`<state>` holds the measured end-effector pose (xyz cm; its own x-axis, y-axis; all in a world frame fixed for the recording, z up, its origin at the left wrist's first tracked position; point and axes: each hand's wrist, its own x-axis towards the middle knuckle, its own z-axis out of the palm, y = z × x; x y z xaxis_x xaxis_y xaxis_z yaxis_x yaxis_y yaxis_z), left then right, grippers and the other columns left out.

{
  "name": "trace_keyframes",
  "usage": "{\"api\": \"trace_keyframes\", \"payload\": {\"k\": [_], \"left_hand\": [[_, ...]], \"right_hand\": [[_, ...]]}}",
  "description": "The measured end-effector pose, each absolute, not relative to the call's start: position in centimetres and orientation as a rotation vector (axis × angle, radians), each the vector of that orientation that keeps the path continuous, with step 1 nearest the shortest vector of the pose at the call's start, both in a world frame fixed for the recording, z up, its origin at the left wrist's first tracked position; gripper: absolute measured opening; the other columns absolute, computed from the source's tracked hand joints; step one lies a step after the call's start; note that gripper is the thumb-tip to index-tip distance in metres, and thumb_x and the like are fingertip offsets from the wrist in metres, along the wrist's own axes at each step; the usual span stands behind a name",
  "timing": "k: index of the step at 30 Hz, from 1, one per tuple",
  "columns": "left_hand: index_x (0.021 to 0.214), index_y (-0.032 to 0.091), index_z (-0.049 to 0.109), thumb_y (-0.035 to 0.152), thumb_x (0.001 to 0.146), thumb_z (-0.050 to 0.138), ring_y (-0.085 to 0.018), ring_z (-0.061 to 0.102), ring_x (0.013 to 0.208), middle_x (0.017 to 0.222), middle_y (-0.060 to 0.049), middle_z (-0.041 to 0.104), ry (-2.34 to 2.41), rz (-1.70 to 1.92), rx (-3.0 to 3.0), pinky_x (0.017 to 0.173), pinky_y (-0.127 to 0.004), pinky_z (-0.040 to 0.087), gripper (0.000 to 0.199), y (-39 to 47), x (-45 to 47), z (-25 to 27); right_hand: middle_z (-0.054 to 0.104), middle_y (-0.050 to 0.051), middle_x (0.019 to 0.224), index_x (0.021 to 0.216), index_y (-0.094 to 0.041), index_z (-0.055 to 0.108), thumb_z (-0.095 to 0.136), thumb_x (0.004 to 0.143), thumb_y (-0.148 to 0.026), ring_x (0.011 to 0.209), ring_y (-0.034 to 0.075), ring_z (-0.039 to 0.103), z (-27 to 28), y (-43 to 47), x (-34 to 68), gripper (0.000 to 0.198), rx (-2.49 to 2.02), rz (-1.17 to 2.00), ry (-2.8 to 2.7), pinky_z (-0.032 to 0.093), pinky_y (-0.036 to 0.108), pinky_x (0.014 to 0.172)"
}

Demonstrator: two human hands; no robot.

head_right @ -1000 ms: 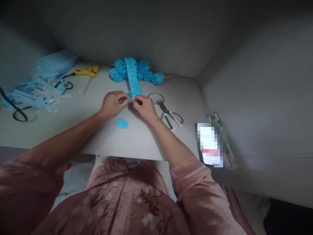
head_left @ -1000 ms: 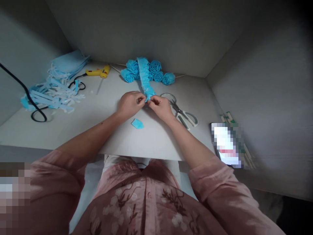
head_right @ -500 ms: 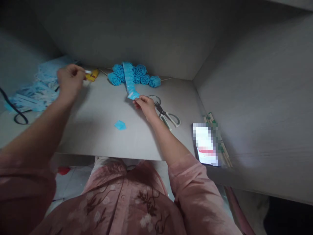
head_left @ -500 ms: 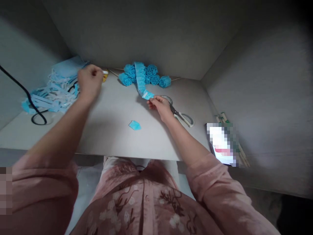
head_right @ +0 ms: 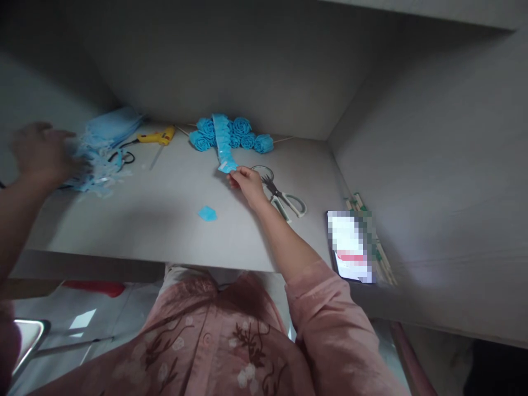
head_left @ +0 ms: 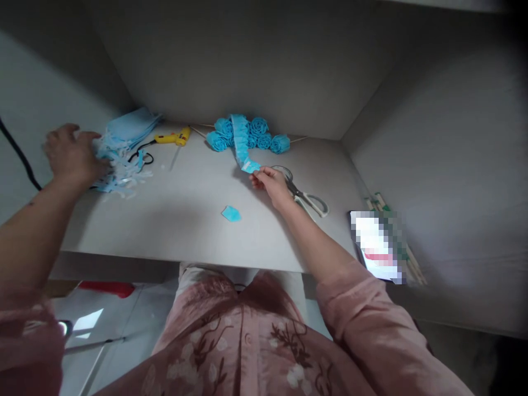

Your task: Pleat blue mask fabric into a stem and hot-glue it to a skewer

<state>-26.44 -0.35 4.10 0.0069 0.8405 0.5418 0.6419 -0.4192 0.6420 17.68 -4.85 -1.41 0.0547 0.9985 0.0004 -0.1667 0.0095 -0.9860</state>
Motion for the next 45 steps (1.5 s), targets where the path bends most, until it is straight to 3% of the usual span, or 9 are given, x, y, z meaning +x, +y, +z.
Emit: {"api": "trace_keyframes", "payload": {"k": [3,5,8,10,14,22,30,38,45], "left_hand": [[0.122,0.023,0.065,0.054,0.083,0.074,-0.047,0.035,0.148,0.150,-0.002,0.057,1.974,1.340,2.267,0.123,-0.066,0.020,0.050,-0.9,-22.4,5.0],[0.117,0.020,0.068,0.038,0.091,0.065,-0.035,0.058,0.128,0.131,-0.004,0.067,1.920,1.255,2.124,0.117,-0.055,0.038,0.032,-1.4,-17.9,5.5],[0.093,0.014,0.072,0.029,0.096,0.057,-0.020,0.067,0.085,0.097,-0.007,0.073,1.536,1.001,1.761,0.082,-0.034,0.054,0.022,-2.5,-10.3,5.3],[0.087,0.013,0.073,0.030,0.097,0.057,-0.013,0.062,0.063,0.085,-0.006,0.073,1.379,0.877,1.705,0.058,-0.025,0.049,0.025,-3.1,-5.8,4.6],[0.079,0.013,0.069,0.027,0.093,0.064,-0.009,0.052,0.048,0.070,-0.004,0.067,1.148,0.856,1.345,0.041,-0.021,0.036,0.021,-2.9,-0.5,3.2],[0.071,0.015,0.059,0.015,0.081,0.071,-0.008,0.051,0.044,0.057,0.002,0.055,0.938,0.856,1.045,0.039,-0.019,0.033,0.016,-1.0,0.8,1.9],[0.080,0.017,0.061,0.022,0.080,0.080,-0.007,0.049,0.048,0.057,0.005,0.055,0.814,1.039,0.996,0.044,-0.018,0.035,0.020,-2.1,1.2,0.7],[0.080,0.017,0.063,0.022,0.081,0.080,-0.006,0.050,0.051,0.062,0.004,0.056,0.849,1.098,1.067,0.048,-0.018,0.036,0.018,-2.6,1.5,0.1],[0.074,0.016,0.060,0.020,0.082,0.075,-0.006,0.048,0.050,0.062,0.004,0.056,0.867,1.087,1.118,0.047,-0.019,0.034,0.018,-2.9,1.7,0.3]], "right_hand": [[0.071,0.001,0.072,0.069,-0.020,0.061,0.081,0.076,-0.034,0.062,0.010,0.060,-1.5,-4.8,17.6,0.026,-1.096,1.256,-1.047,0.052,0.022,0.060],[0.071,0.001,0.072,0.068,-0.020,0.060,0.082,0.075,-0.035,0.063,0.010,0.060,-1.5,-4.7,17.5,0.027,-1.071,1.263,-1.056,0.053,0.023,0.061],[0.070,0.001,0.071,0.068,-0.021,0.061,0.081,0.075,-0.036,0.064,0.011,0.061,-1.6,-4.8,17.6,0.026,-1.023,1.259,-1.090,0.054,0.023,0.062],[0.070,0.000,0.071,0.069,-0.021,0.063,0.080,0.075,-0.038,0.064,0.011,0.061,-1.7,-4.8,17.7,0.024,-1.003,1.245,-1.120,0.054,0.024,0.063],[0.070,0.000,0.070,0.068,-0.022,0.063,0.078,0.075,-0.039,0.065,0.012,0.061,-1.6,-4.9,17.9,0.024,-0.964,1.227,-1.156,0.055,0.024,0.065],[0.069,0.001,0.072,0.070,-0.021,0.063,0.076,0.079,-0.037,0.066,0.012,0.061,-1.3,-5.0,17.8,0.023,-1.028,1.230,-1.122,0.055,0.024,0.064],[0.071,0.004,0.080,0.084,-0.019,0.068,0.083,0.072,-0.060,0.072,0.015,0.065,-1.0,-5.3,17.4,0.045,-0.996,1.398,-1.044,0.058,0.027,0.063],[0.070,-0.002,0.078,0.081,-0.022,0.072,0.087,0.070,-0.041,0.070,0.013,0.062,-1.4,-5.4,17.4,0.027,-1.001,1.230,-1.170,0.056,0.029,0.074],[0.071,0.000,0.076,0.076,-0.022,0.068,0.085,0.071,-0.045,0.070,0.013,0.062,-1.4,-5.2,17.6,0.030,-0.983,1.239,-1.131,0.055,0.027,0.068]]}}
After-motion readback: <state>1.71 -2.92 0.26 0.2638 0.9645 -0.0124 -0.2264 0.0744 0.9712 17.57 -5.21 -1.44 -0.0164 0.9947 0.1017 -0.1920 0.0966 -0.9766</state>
